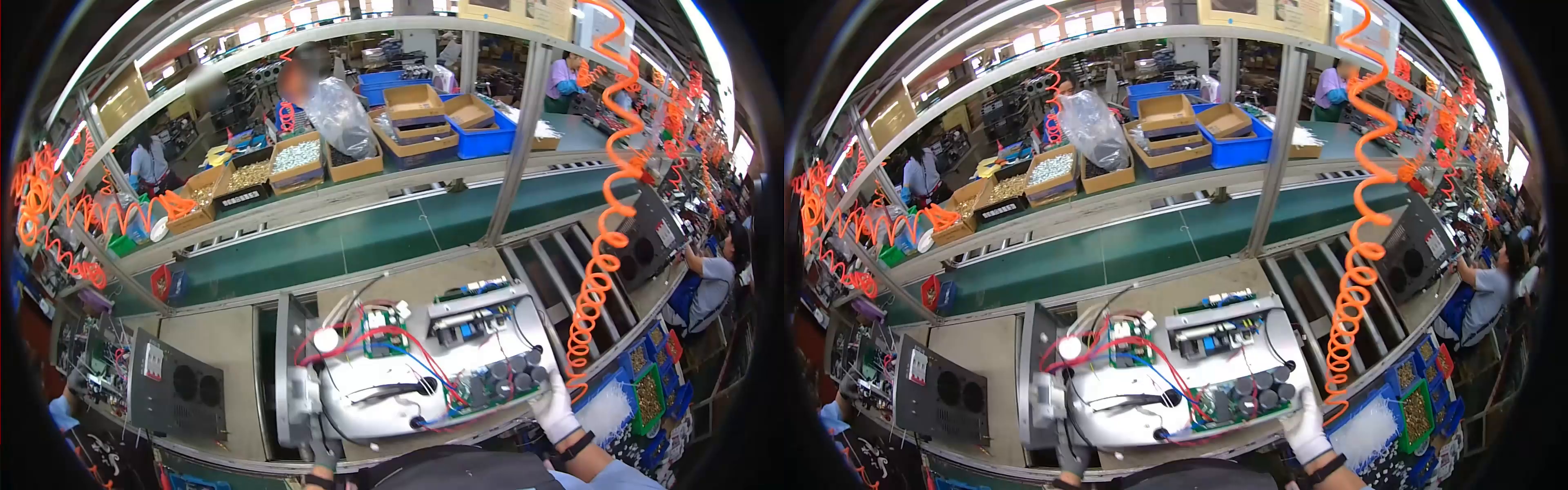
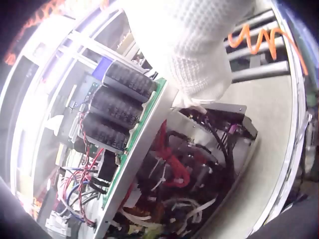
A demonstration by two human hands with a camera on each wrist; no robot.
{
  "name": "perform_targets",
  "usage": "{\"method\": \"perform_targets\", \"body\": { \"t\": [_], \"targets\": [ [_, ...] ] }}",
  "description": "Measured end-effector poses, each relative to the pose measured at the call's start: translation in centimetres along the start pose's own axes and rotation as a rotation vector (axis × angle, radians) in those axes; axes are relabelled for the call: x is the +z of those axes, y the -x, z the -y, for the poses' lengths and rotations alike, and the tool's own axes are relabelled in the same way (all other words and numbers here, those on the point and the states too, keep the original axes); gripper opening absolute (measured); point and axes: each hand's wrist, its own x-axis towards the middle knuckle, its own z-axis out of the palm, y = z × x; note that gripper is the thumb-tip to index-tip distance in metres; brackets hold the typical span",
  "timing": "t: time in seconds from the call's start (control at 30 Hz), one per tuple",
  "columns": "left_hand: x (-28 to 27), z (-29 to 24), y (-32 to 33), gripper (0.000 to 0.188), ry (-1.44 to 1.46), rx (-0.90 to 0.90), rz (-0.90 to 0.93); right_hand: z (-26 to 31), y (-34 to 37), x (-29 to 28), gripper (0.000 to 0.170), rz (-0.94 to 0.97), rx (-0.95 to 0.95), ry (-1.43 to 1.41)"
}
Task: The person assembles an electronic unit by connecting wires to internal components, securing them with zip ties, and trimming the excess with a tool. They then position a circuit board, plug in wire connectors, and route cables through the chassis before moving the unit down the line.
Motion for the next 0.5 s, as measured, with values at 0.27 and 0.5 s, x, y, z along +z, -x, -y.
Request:
{"method": "perform_targets", "body": {
  "t": [0.27, 0.5],
  "targets": [
    [-3.3, 4.9, -4.7, 0.064, -0.047, -0.253, 0.165, 1.1, 7.2, 0.1, 0.027, -0.331, 0.296, 0.054],
    [-5.6, 4.5, -7.7, 0.066, -0.019, -0.332, 0.464, 3.5, 5.8, 10.9, 0.03, 0.031, -0.018, 0.191]
  ]
}}
